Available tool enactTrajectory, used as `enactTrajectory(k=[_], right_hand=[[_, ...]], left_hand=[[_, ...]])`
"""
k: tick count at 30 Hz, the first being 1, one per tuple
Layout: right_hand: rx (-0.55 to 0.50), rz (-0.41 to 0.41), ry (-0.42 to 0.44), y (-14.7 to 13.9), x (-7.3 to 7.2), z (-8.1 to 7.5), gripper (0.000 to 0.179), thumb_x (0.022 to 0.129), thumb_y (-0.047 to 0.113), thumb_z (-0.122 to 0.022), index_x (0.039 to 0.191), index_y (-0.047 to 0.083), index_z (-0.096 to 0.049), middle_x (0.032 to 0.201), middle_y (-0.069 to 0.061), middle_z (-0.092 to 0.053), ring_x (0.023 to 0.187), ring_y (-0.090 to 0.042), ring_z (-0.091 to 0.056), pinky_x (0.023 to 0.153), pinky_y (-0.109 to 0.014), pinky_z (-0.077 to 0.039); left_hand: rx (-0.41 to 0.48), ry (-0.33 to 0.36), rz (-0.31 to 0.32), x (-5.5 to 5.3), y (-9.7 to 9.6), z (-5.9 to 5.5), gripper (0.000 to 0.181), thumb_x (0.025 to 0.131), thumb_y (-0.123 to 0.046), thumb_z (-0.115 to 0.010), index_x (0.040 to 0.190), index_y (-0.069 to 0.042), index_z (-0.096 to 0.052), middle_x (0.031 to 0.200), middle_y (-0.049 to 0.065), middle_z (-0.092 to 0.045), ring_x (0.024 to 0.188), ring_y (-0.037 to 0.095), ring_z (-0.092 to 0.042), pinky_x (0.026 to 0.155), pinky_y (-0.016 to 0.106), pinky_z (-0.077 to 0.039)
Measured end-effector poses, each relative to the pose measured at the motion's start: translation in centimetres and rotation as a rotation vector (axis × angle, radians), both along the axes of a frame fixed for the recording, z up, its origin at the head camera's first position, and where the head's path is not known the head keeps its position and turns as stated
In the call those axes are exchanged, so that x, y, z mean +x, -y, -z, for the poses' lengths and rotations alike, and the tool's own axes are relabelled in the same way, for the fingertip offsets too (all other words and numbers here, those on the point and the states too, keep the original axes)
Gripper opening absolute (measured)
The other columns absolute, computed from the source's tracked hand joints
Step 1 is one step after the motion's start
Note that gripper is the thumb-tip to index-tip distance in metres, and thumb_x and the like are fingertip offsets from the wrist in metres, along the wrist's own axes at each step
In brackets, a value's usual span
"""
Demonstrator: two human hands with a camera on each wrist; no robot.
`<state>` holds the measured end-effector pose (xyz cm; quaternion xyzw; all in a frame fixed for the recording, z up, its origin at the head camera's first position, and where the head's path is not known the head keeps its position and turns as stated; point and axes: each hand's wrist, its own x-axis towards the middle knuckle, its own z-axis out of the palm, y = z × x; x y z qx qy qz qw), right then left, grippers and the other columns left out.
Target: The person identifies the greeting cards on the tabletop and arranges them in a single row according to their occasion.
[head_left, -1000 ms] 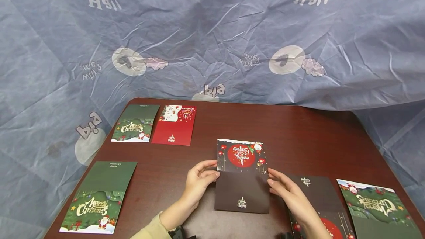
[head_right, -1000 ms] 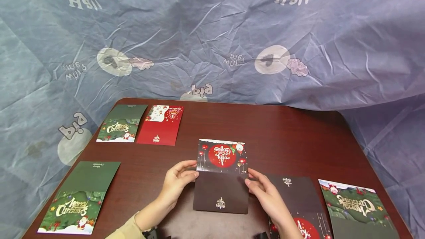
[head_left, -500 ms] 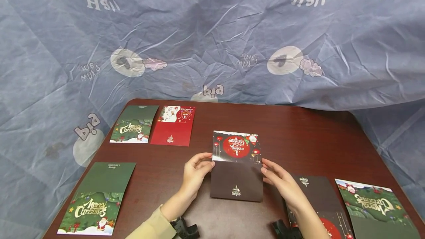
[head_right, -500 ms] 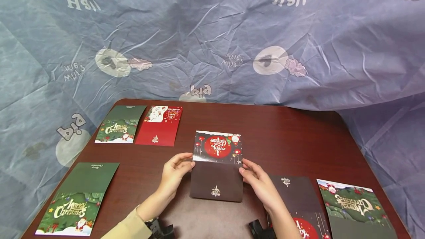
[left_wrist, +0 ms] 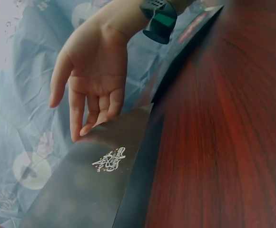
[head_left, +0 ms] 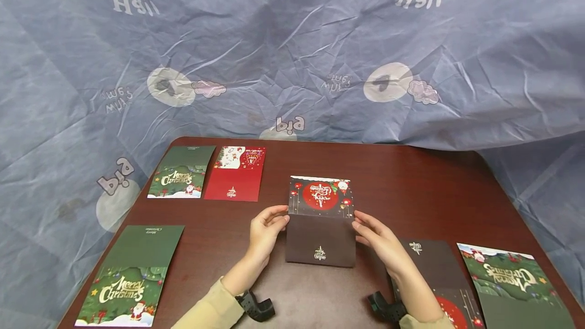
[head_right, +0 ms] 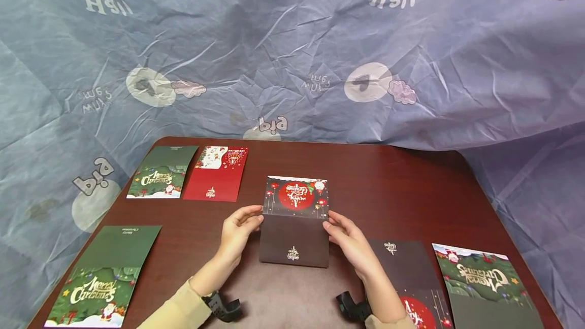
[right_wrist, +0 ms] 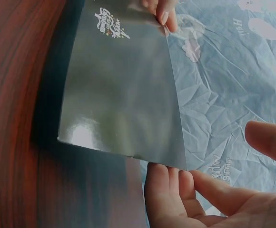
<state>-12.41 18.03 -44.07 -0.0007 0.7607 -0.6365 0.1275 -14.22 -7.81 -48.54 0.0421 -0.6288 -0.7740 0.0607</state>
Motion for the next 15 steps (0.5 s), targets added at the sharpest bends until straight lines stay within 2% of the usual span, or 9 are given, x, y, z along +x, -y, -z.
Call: enactTrajectory(k=[9,15], right_hand=[[-0.021,-0.005,-0.009,1.0,-1.6,-0.6,0.056,0.096,0.022,-0.054,0.141,-0.005,-0.034,0.141,-0.025,-0.035,0.126,-0.035,-0.041,0.101,-0.046,-0.037],[-0.031,0.025,-0.009,1.6,-2.3,-0.6,0.056,0.095,0.023,-0.055,0.14,-0.004,-0.034,0.141,-0.024,-0.036,0.128,-0.034,-0.04,0.103,-0.047,-0.036]], left_hand=[[-0.012,-0.03,-0.046,-1.1,0.3,-0.4,0.026,0.08,0.01,-0.064,0.105,0.01,-0.065,0.099,0.018,-0.068,0.07,0.007,-0.061,0.061,0.022,-0.05],[-0.012,-0.03,-0.062,-1.8,0.3,-0.5,0.027,0.081,0.009,-0.064,0.108,0.009,-0.064,0.105,0.02,-0.066,0.071,0.006,-0.06,0.062,0.019,-0.048]])
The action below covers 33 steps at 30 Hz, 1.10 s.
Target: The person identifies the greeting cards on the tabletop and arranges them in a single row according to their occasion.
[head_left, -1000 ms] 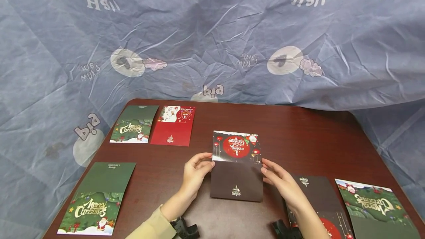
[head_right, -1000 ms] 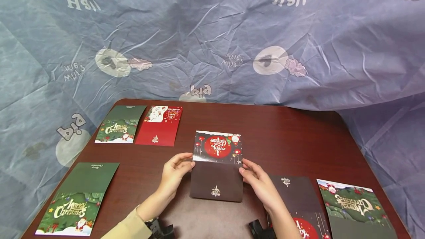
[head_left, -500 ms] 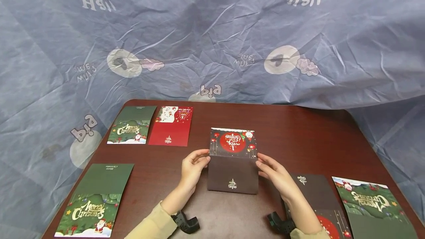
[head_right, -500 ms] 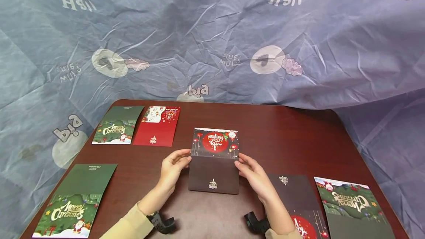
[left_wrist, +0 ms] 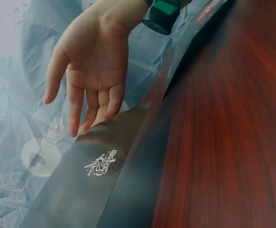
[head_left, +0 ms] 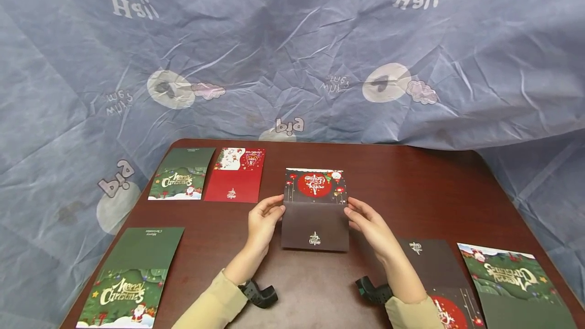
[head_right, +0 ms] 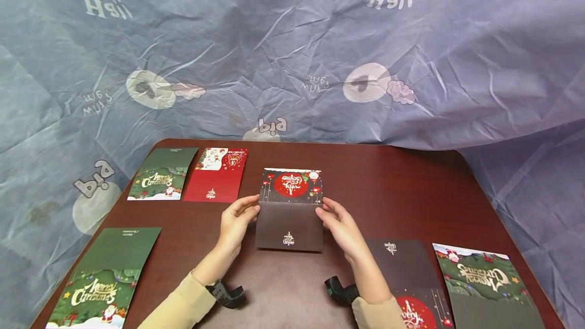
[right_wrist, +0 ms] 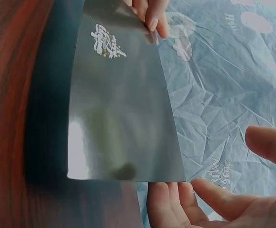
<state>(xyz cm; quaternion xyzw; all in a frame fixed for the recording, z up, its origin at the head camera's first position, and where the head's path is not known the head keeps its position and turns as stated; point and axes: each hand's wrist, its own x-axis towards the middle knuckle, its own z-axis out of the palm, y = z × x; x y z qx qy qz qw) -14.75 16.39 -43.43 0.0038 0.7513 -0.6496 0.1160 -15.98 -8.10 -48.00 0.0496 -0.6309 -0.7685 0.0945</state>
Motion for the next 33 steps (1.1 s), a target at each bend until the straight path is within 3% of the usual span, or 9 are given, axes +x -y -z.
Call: enactTrajectory(k=[7,18,29,33], right_hand=[[-0.046,-0.002,-0.018,0.8,-0.9,0.4,0.054,0.095,0.019,-0.055,0.139,-0.005,-0.034,0.142,-0.025,-0.035,0.128,-0.034,-0.039,0.104,-0.046,-0.034],[-0.078,0.052,-0.03,1.6,-2.2,1.4,0.051,0.094,0.016,-0.055,0.136,-0.007,-0.037,0.14,-0.024,-0.038,0.126,-0.033,-0.041,0.103,-0.045,-0.036],[-0.095,0.095,-0.031,2.6,-3.3,2.5,0.048,0.094,0.016,-0.056,0.134,-0.006,-0.04,0.137,-0.022,-0.043,0.124,-0.031,-0.042,0.104,-0.044,-0.035],[-0.09,0.11,-0.028,2.9,-3.6,2.8,0.048,0.094,0.017,-0.056,0.134,-0.006,-0.041,0.135,-0.024,-0.044,0.124,-0.032,-0.043,0.103,-0.044,-0.035]], left_hand=[[-0.025,0.039,-0.043,-0.5,0.5,0.3,0.028,0.082,0.01,-0.062,0.11,0.006,-0.065,0.104,0.02,-0.067,0.074,0.008,-0.06,0.064,0.021,-0.05],[-0.064,0.039,-0.06,-2.2,0.7,0.3,0.028,0.082,0.01,-0.058,0.108,0.008,-0.065,0.099,0.02,-0.066,0.076,0.012,-0.06,0.066,0.019,-0.049],[-0.081,0.053,-0.071,-3.5,1.1,0.9,0.027,0.083,0.011,-0.059,0.109,0.012,-0.063,0.106,0.026,-0.064,0.091,0.027,-0.063,0.073,0.018,-0.05],[-0.089,0.051,-0.077,-3.8,1.3,1.0,0.025,0.083,0.008,-0.059,0.107,0.011,-0.064,0.104,0.024,-0.065,0.089,0.023,-0.064,0.073,0.021,-0.05]])
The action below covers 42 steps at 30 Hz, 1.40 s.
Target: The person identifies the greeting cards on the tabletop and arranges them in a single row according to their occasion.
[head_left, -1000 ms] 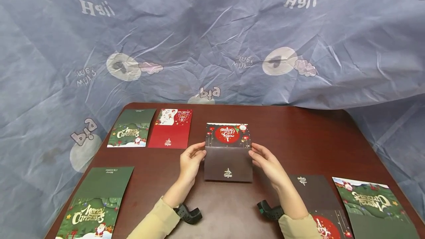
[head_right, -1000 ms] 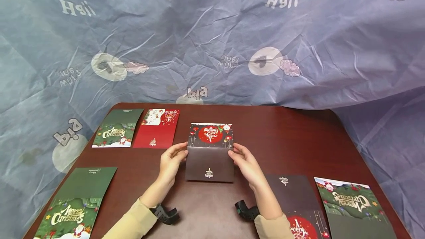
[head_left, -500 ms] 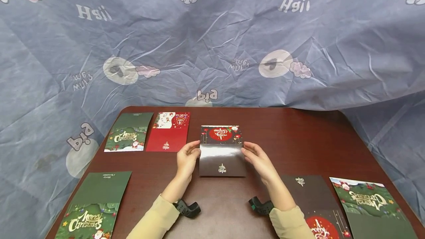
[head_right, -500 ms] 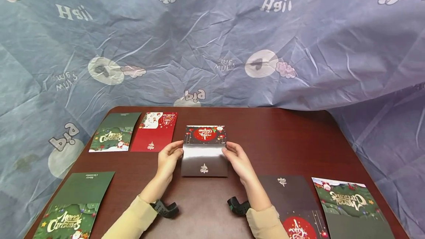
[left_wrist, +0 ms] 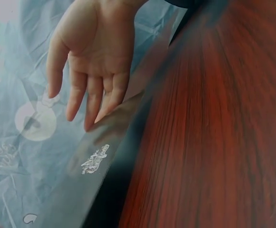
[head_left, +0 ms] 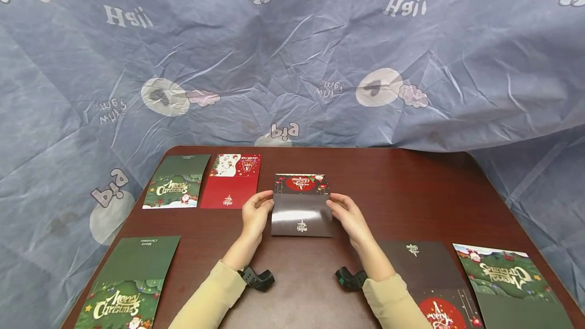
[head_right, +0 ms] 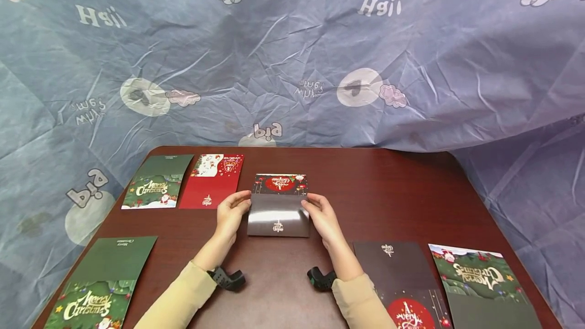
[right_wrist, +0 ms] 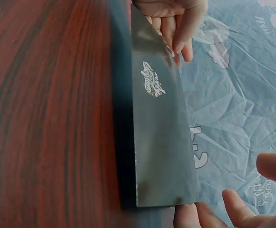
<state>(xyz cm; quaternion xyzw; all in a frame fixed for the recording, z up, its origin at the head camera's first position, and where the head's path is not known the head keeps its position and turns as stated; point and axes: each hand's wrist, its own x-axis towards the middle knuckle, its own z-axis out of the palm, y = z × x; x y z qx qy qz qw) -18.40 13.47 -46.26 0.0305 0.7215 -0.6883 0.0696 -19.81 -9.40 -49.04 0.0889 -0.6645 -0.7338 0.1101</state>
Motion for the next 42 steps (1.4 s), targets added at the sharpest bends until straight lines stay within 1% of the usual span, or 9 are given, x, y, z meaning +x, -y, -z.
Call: enactTrajectory(k=[5,7,9,11,14,15,18,28,42], right_hand=[[-0.007,0.022,0.01,0.4,-0.5,0.4,0.047,0.094,0.018,-0.056,0.133,-0.005,-0.043,0.133,-0.024,-0.045,0.124,-0.032,-0.043,0.104,-0.044,-0.035],[-0.01,0.031,0.01,0.5,-0.6,0.5,0.046,0.094,0.017,-0.056,0.133,-0.005,-0.044,0.133,-0.023,-0.046,0.123,-0.031,-0.044,0.103,-0.044,-0.035],[-0.017,0.037,0.012,0.6,-0.8,0.5,0.045,0.094,0.016,-0.056,0.132,-0.005,-0.044,0.134,-0.023,-0.045,0.123,-0.031,-0.044,0.103,-0.043,-0.036],[-0.033,0.041,0.006,0.7,-1.0,0.6,0.045,0.094,0.015,-0.056,0.132,-0.006,-0.044,0.135,-0.022,-0.045,0.123,-0.031,-0.044,0.103,-0.043,-0.036],[-0.063,0.053,0.001,0.9,-1.4,0.8,0.046,0.094,0.014,-0.057,0.132,-0.006,-0.043,0.135,-0.021,-0.044,0.123,-0.03,-0.044,0.103,-0.042,-0.036],[-0.072,0.055,-0.001,1.0,-1.5,0.8,0.046,0.094,0.014,-0.057,0.133,-0.006,-0.042,0.136,-0.021,-0.043,0.124,-0.031,-0.043,0.103,-0.042,-0.036],[-0.09,0.075,-0.008,1.1,-1.8,1.3,0.046,0.093,0.014,-0.057,0.132,-0.006,-0.043,0.135,-0.021,-0.043,0.123,-0.031,-0.043,0.103,-0.042,-0.036],[-0.13,0.085,-0.002,1.6,-2.3,1.8,0.047,0.093,0.013,-0.057,0.132,-0.007,-0.042,0.136,-0.023,-0.042,0.124,-0.03,-0.042,0.103,-0.042,-0.036],[-0.132,0.093,-0.039,2.6,-3.3,2.2,0.045,0.091,0.011,-0.059,0.13,-0.007,-0.044,0.136,-0.022,-0.044,0.123,-0.029,-0.044,0.104,-0.039,-0.035]], left_hand=[[0.024,-0.057,0.0,-0.3,0.1,0.4,0.021,0.083,0.003,-0.061,0.102,0.007,-0.067,0.098,0.017,-0.069,0.082,0.014,-0.063,0.071,0.025,-0.052],[0.043,-0.035,0.001,-0.5,0.2,0.4,0.021,0.084,0.002,-0.061,0.104,0.008,-0.067,0.099,0.017,-0.068,0.082,0.013,-0.062,0.071,0.025,-0.052],[0.055,-0.011,0.0,-0.5,0.2,-0.1,0.023,0.085,0.003,-0.059,0.106,0.011,-0.064,0.102,0.021,-0.066,0.082,0.013,-0.061,0.073,0.026,-0.053],[0.057,0.044,-0.011,-0.8,0.2,-0.3,0.024,0.086,0.003,-0.058,0.108,0.012,-0.063,0.107,0.024,-0.064,0.086,0.016,-0.061,0.077,0.028,-0.053],[0.074,0.044,-0.023,-1.1,0.3,-0.5,0.024,0.087,0.004,-0.056,0.109,0.013,-0.062,0.111,0.026,-0.062,0.093,0.024,-0.061,0.082,0.033,-0.052],[0.083,0.043,-0.029,-1.3,0.4,-0.2,0.024,0.087,0.003,-0.056,0.109,0.012,-0.063,0.111,0.025,-0.062,0.096,0.026,-0.061,0.083,0.033,-0.052],[0.098,0.035,-0.031,-1.5,0.5,-0.2,0.025,0.087,0.004,-0.055,0.109,0.013,-0.062,0.113,0.026,-0.061,0.101,0.031,-0.059,0.086,0.037,-0.051],[0.113,0.033,-0.044,-2.1,0.8,0.3,0.025,0.089,0.004,-0.053,0.11,0.014,-0.06,0.115,0.027,-0.06,0.104,0.033,-0.058,0.088,0.036,-0.05],[0.137,0.021,-0.074,-3.2,1.4,0.1,0.027,0.088,0.004,-0.053,0.112,0.015,-0.059,0.115,0.029,-0.058,0.101,0.032,-0.059,0.088,0.038,-0.05]])
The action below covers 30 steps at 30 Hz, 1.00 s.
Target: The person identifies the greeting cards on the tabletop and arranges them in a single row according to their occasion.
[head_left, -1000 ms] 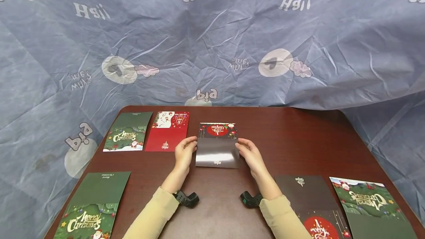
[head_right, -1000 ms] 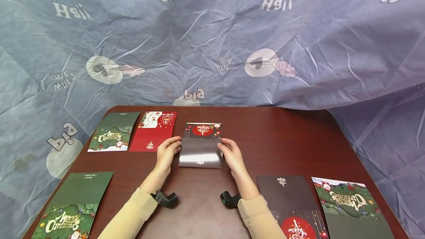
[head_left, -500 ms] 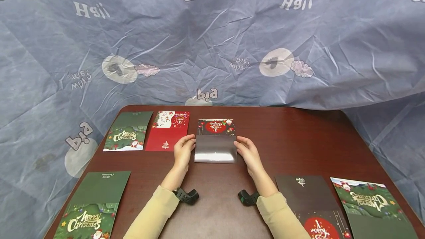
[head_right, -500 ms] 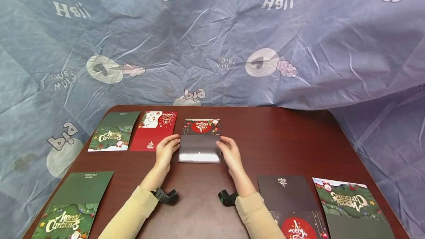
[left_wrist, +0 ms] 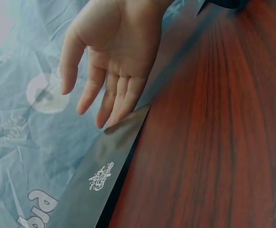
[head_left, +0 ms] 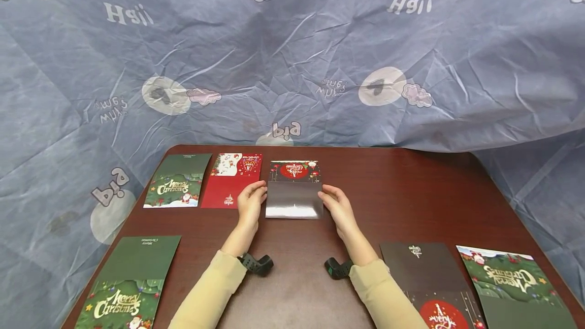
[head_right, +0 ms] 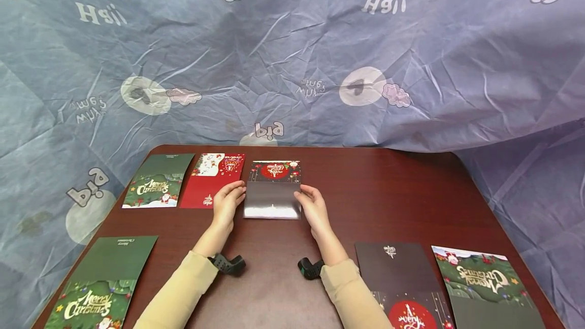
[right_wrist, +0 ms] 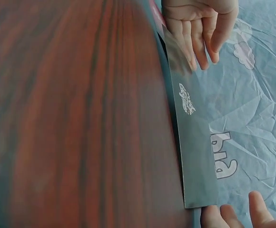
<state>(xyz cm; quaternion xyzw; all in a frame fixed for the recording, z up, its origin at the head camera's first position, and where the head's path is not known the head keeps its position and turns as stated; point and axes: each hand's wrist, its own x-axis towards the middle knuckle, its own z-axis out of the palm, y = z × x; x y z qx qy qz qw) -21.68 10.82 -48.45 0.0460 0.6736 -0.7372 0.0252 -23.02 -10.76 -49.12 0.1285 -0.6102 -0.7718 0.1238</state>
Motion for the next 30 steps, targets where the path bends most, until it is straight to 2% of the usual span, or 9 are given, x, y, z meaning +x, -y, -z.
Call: enactTrajectory(k=[8,14,22,26,30], right_hand=[[-0.014,0.01,0.012,0.5,-0.5,-0.2,0.045,0.09,0.01,-0.059,0.129,-0.009,-0.045,0.134,-0.024,-0.045,0.121,-0.029,-0.044,0.104,-0.039,-0.035],[-0.045,0.007,0.042,0.7,-0.7,-0.2,0.045,0.09,0.009,-0.058,0.13,-0.01,-0.045,0.132,-0.025,-0.046,0.119,-0.029,-0.046,0.103,-0.039,-0.036],[-0.077,-0.009,0.036,1.0,-1.1,-0.1,0.045,0.091,0.007,-0.056,0.131,-0.011,-0.043,0.134,-0.024,-0.043,0.122,-0.031,-0.045,0.103,-0.038,-0.037],[-0.098,-0.009,0.038,1.2,-1.3,0.0,0.046,0.091,0.007,-0.057,0.131,-0.011,-0.043,0.134,-0.024,-0.043,0.122,-0.031,-0.044,0.103,-0.039,-0.036],[-0.117,-0.017,0.038,1.4,-1.6,0.0,0.046,0.091,0.007,-0.057,0.131,-0.011,-0.042,0.135,-0.024,-0.042,0.123,-0.03,-0.044,0.103,-0.038,-0.036]], left_hand=[[0.016,-0.01,-0.009,-0.6,0.3,-0.1,0.027,0.089,0.004,-0.052,0.113,0.016,-0.057,0.115,0.03,-0.057,0.102,0.034,-0.059,0.091,0.042,-0.047],[0.02,-0.01,-0.018,-1.1,0.6,-0.1,0.027,0.088,0.004,-0.053,0.112,0.016,-0.058,0.115,0.031,-0.058,0.106,0.035,-0.058,0.092,0.042,-0.047],[0.023,0.003,-0.031,-1.4,0.8,0.0,0.027,0.088,0.003,-0.054,0.111,0.015,-0.06,0.116,0.029,-0.058,0.107,0.035,-0.057,0.092,0.042,-0.046],[0.006,0.013,-0.037,-1.6,0.9,0.0,0.028,0.087,0.002,-0.055,0.111,0.015,-0.06,0.116,0.027,-0.059,0.104,0.028,-0.058,0.092,0.04,-0.047],[-0.024,0.027,-0.048,-1.6,1.0,0.0,0.027,0.086,0.001,-0.056,0.11,0.013,-0.062,0.115,0.025,-0.061,0.092,0.015,-0.059,0.091,0.037,-0.047]])
